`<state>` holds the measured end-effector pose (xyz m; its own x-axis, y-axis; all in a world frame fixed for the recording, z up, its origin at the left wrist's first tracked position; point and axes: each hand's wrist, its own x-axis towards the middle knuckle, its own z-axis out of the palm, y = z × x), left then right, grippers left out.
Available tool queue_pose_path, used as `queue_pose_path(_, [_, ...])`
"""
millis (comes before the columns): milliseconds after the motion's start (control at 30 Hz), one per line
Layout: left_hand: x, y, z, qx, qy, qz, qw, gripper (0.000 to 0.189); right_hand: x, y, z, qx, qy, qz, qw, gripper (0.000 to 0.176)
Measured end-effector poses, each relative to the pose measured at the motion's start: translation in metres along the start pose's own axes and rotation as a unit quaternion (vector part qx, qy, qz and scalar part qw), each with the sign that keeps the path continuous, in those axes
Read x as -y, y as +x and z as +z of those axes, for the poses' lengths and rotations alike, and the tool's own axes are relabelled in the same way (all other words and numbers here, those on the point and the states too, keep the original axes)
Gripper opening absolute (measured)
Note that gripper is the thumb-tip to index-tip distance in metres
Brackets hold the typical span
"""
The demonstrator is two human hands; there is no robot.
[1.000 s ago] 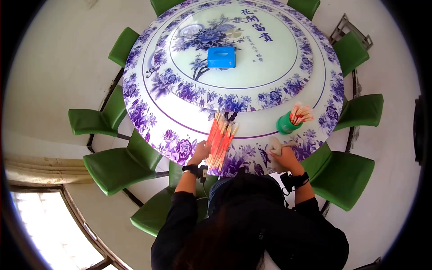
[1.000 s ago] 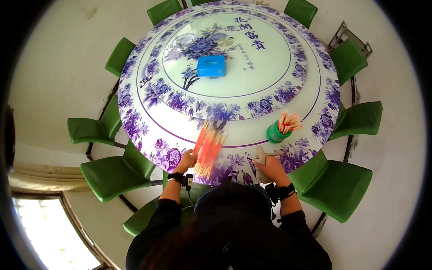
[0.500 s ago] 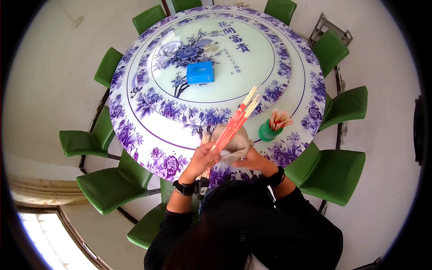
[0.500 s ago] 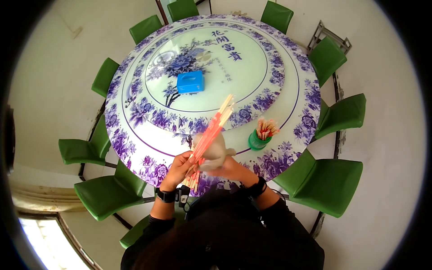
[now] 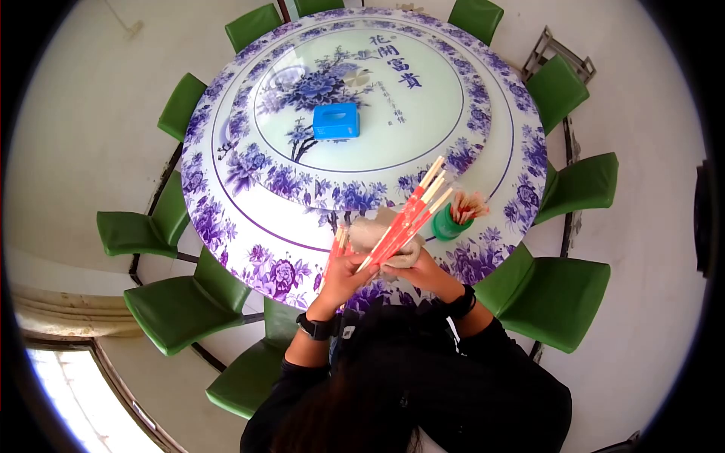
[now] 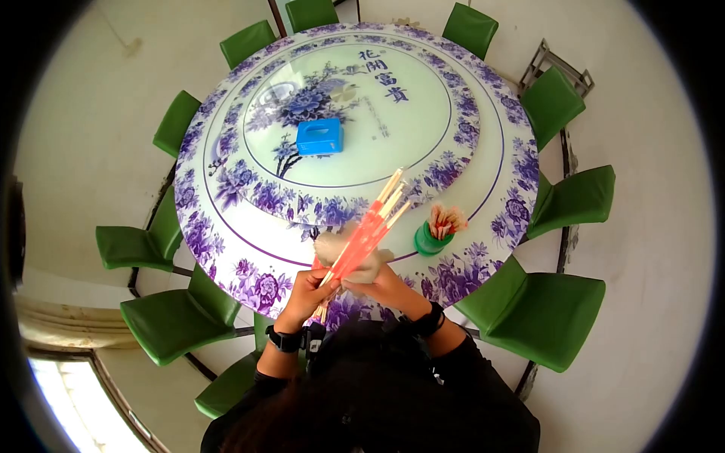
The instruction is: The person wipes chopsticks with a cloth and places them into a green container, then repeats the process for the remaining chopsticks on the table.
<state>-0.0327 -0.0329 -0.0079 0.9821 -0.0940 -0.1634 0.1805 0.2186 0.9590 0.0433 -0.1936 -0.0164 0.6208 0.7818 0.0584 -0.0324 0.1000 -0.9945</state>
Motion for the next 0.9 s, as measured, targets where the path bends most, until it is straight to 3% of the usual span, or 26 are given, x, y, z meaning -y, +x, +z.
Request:
queue_pose_path(167, [0.003, -0.001, 0.006, -0.005, 0.01, 0.007, 1.0, 0.02, 0.009, 0.001, 0.001, 0.027, -0.053, -0.058, 0.997, 0.033])
queue_pose_path(233, [0.003, 0.0, 0.004, -0.056, 0.037, -0.004, 0.998, 0.019, 0.013, -0.008, -0.004, 0.018, -0.003, 0.012, 1.0, 0.036])
queue_pose_path(267, [0.001, 0.0, 0.006, -0.101, 0.023, -0.006, 0.995, 0.018, 0.017, -0.01, -0.006, 0.02, -0.004, 0.013, 1.0, 0.036])
queue_pose_path(333, [0.01, 0.002, 0.001, -0.113, 0.036, 0.012, 0.993, 0.018, 0.023, -0.012, -0.009, -0.005, 0.156, 0.035, 0.987, 0.039])
queue_pose_path(367, [0.016, 0.003, -0.003, -0.125, 0.051, 0.028, 0.99, 0.018, 0.025, -0.013, -0.01, -0.003, 0.154, 0.035, 0.987, 0.039])
queue_pose_path(467, [0.011, 0.003, -0.002, -0.097, 0.053, 0.054, 0.992, 0.02, 0.025, -0.016, -0.01, -0.013, 0.221, 0.07, 0.973, 0.044])
queue_pose_path(533, [0.007, 0.004, 0.002, -0.074, 0.053, 0.075, 0.993, 0.021, 0.024, -0.015, -0.01, 0.035, 0.275, 0.081, 0.957, 0.049])
queue_pose_path(667, [-0.001, 0.003, 0.006, -0.016, 0.026, 0.03, 0.999, 0.02, 0.019, -0.011, -0.002, 0.041, 0.294, 0.046, 0.954, 0.049])
queue_pose_path(733, [-0.006, 0.004, 0.006, -0.013, 0.039, 0.021, 0.999, 0.02, 0.02, -0.009, 0.003, -0.04, 0.321, 0.042, 0.945, 0.043])
queue_pose_path(833, [-0.004, 0.003, 0.001, -0.007, 0.093, 0.027, 0.995, 0.018, 0.012, -0.005, 0.003, -0.062, 0.262, 0.035, 0.962, 0.038])
queue_pose_path(900, [0.002, 0.004, -0.001, 0.004, 0.118, -0.045, 0.992, 0.016, 0.009, -0.005, 0.001, -0.087, 0.219, 0.042, 0.971, 0.037])
